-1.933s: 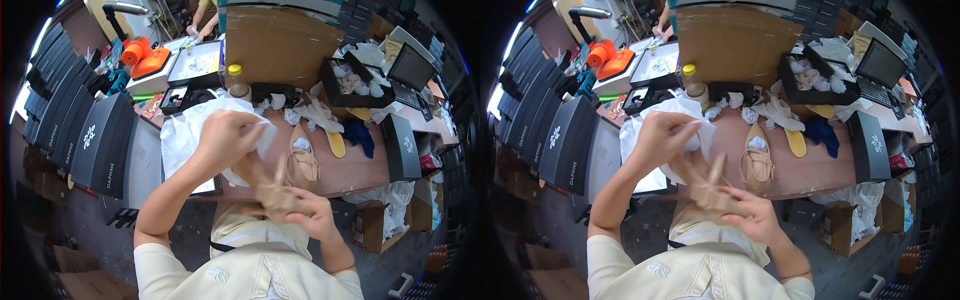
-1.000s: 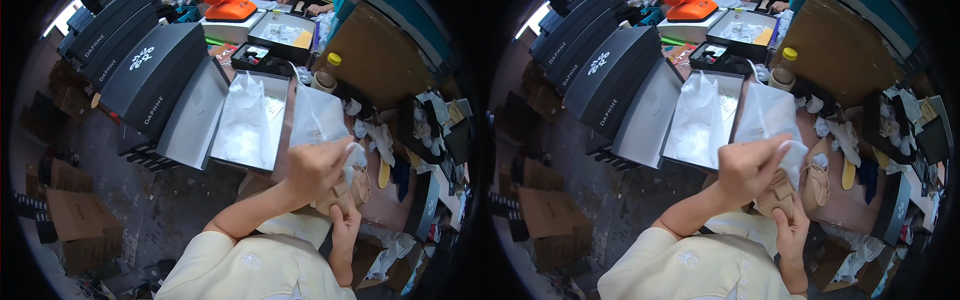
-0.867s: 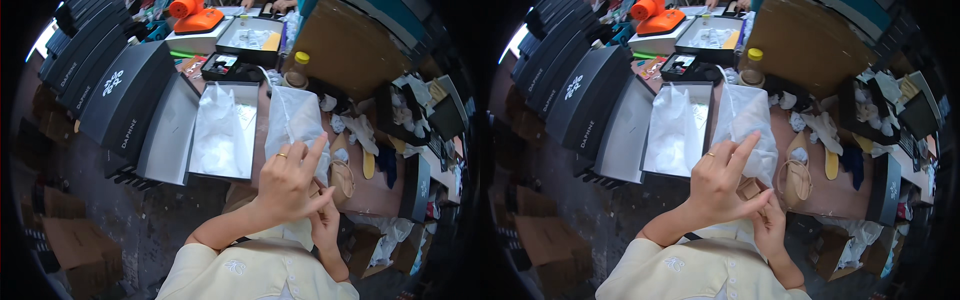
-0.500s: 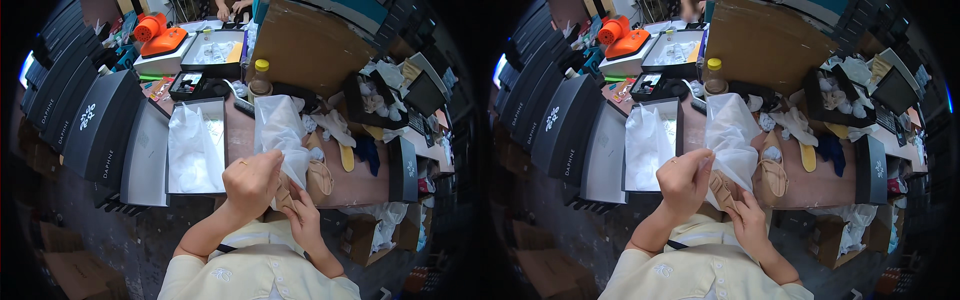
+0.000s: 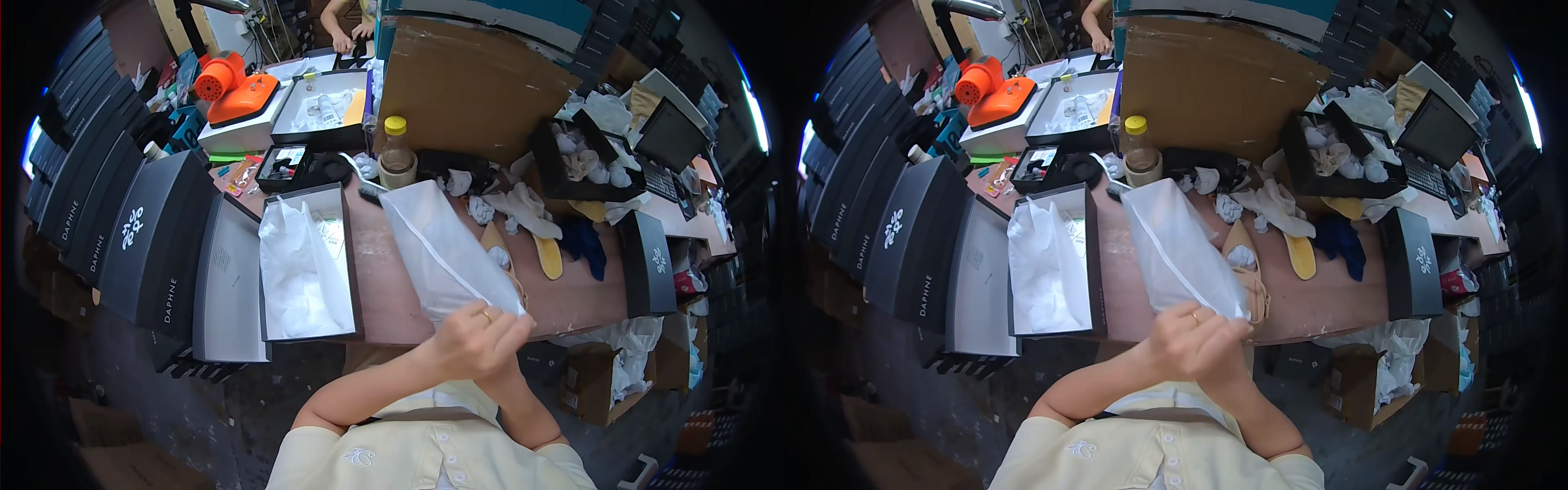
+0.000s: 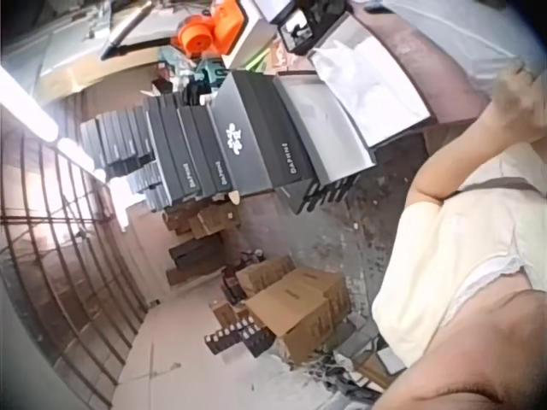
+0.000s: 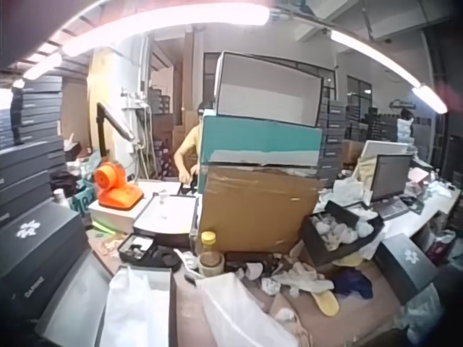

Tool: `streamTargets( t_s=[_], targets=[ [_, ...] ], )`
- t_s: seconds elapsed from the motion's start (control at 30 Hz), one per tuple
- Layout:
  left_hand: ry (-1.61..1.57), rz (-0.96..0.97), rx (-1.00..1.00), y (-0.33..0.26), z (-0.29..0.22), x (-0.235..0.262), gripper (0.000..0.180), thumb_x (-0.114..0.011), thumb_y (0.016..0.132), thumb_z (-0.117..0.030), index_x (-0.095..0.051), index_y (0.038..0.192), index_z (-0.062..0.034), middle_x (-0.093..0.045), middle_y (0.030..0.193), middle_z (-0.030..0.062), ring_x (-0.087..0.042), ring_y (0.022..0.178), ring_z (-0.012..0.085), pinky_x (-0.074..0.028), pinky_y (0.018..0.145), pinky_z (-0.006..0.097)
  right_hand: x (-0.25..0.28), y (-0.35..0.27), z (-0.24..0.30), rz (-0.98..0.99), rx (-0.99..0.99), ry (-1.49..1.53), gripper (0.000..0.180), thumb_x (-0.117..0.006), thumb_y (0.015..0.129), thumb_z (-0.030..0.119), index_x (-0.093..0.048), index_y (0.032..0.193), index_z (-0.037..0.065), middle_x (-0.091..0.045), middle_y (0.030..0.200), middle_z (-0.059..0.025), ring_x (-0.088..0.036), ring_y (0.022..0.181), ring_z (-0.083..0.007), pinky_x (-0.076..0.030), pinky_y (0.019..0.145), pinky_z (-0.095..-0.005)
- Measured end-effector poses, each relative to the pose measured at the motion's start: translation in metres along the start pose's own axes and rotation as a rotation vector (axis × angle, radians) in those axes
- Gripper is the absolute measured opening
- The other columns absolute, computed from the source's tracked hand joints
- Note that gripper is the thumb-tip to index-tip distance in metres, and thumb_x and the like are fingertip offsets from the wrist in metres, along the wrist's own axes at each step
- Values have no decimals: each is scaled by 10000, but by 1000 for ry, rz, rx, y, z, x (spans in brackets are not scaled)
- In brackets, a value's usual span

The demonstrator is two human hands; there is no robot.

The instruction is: Inspecting, cleaning, and packing shoes into protective bags and boxes.

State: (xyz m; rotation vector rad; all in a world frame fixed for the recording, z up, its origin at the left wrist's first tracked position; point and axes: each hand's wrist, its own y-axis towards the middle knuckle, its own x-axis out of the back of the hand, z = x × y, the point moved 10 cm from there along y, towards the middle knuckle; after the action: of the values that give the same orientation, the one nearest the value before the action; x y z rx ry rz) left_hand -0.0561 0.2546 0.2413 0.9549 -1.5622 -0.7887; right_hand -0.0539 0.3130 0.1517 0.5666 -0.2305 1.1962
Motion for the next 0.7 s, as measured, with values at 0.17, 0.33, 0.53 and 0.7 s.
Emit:
streamTargets(
  t_s=[0.17, 0.33, 0.53, 0.7],
  targets=[
    [-113, 234, -179, -9, -64, -21, 210, -592, 690, -112, -586, 873, -8, -504, 675, 22, -518, 604, 131, -417, 548, 245, -11, 7, -35, 23, -150, 420, 199, -573, 843, 76, -586, 1021, -12, -580, 956, -166, -585, 867, -299, -475, 737, -373],
    [-264, -92, 46, -5, -18, 38, 300, -633, 817, -214, -531, 1014, -11, -549, 959, 127, -567, 864, 255, -438, 845, 409, 0, 18, -55, -30, -214, 618, 204, -573, 842, 75, -584, 1026, -12, -582, 960, -170, -586, 868, -304, -477, 740, -375],
    [-905, -784, 1446, -186, 163, 60, 569, -593, 870, -322, -364, 1287, -9, -363, 1325, 132, -431, 1146, 233, -370, 912, 362, -10, 33, -60, 20, -198, 721, 209, -574, 840, 74, -581, 1031, -12, -584, 965, -176, -589, 868, -309, -479, 744, -376],
    [-914, -635, 1292, -137, 231, 75, 399, -610, 879, -235, -495, 1179, 2, -606, 1060, 97, -600, 852, 132, -471, 711, 254, -10, 31, -58, 36, -199, 739, 214, -574, 839, 73, -579, 1035, -12, -586, 969, -180, -591, 868, -314, -481, 747, -378]
  ],
)
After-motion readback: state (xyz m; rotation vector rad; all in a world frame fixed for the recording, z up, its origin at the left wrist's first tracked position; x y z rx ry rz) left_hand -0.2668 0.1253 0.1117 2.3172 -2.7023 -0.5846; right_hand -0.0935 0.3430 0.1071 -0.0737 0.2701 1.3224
